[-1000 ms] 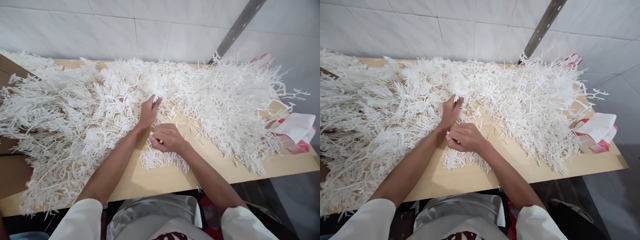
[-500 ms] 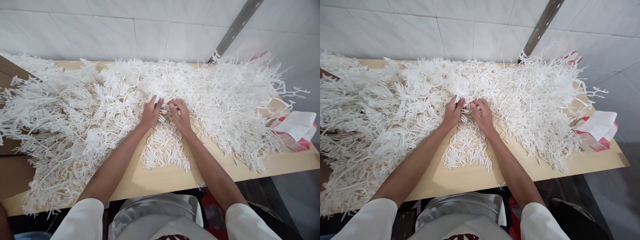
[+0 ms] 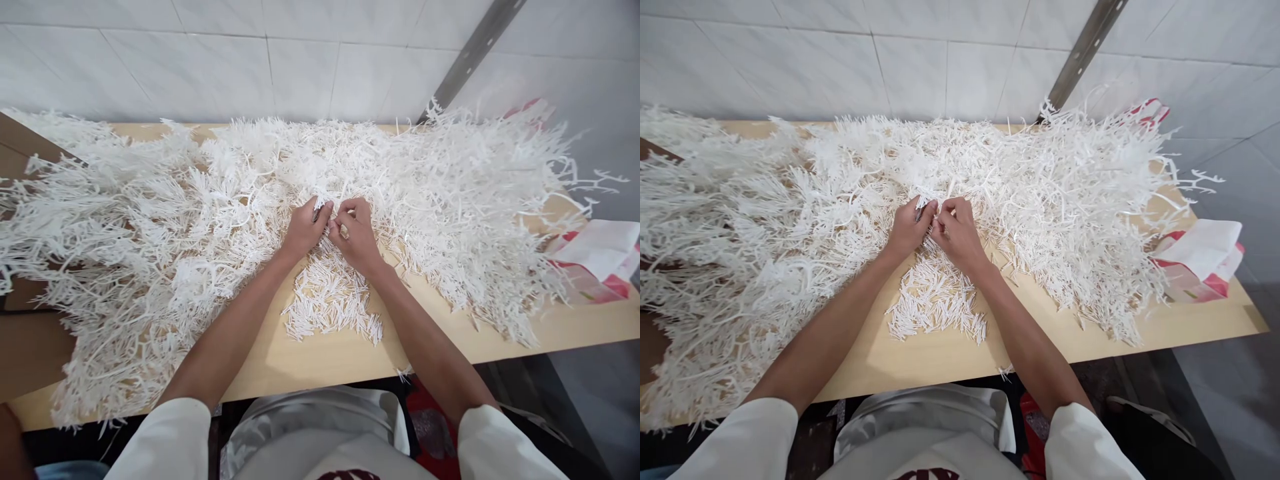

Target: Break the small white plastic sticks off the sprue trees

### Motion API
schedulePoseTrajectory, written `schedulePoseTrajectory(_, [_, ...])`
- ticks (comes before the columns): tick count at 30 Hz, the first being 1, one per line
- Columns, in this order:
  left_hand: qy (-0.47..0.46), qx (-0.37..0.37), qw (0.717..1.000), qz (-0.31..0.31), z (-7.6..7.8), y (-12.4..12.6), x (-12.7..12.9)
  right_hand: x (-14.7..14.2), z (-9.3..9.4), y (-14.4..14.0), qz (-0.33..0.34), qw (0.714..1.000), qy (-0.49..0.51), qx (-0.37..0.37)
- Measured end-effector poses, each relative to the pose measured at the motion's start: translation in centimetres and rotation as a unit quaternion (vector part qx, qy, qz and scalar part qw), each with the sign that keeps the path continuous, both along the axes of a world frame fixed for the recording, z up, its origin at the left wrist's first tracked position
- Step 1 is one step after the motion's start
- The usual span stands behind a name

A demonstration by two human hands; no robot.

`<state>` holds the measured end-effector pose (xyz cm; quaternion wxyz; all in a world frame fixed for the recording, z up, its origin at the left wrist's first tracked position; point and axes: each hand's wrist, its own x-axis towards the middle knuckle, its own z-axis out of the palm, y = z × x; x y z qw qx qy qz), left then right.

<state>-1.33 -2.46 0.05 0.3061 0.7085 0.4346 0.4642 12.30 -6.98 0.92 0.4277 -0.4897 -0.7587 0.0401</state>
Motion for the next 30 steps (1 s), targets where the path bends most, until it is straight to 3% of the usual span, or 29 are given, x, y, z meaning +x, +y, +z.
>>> schedulePoseTrajectory(6, [-0.049,-0.052,0.996,0.053,-0.2,0.5,-0.3,-0.9,0.8,-1.7,0.085,0.995,0.019,0.043])
schedulePoseTrajectory(8, [-0.047,-0.063,0.997,0.013,-0.2,0.4,-0.3,-1.2,0.8,-1.9,0.093,0.994,-0.002,0.057])
schedulePoseTrajectory(10, [-0.045,-0.065,0.997,-0.02,-0.1,0.2,-0.2,-1.0,0.6,-1.7,0.042,0.997,0.022,0.067])
schedulePoseTrajectory(12, [-0.065,-0.066,0.996,-0.014,-0.2,0.1,-0.2,-0.6,0.3,-1.1,-0.05,0.993,0.095,0.054])
schedulePoseTrajectory(15, [-0.097,-0.071,0.993,0.004,-0.3,0.2,-0.2,0.2,0.1,-0.3,-0.11,0.974,0.196,-0.032])
schedulePoseTrajectory(20, [-0.067,-0.053,0.996,-0.036,-0.3,0.2,-0.2,0.6,0.0,0.3,-0.011,0.974,0.172,-0.148])
schedulePoseTrajectory(24, [-0.043,-0.032,0.998,-0.044,-0.2,0.1,-0.2,0.6,0.0,0.2,0.01,0.965,0.197,-0.17])
schedulePoseTrajectory(30, [0.043,0.014,0.999,-0.006,-0.5,0.1,0.1,0.4,0.3,-0.1,0.02,0.959,0.227,-0.172])
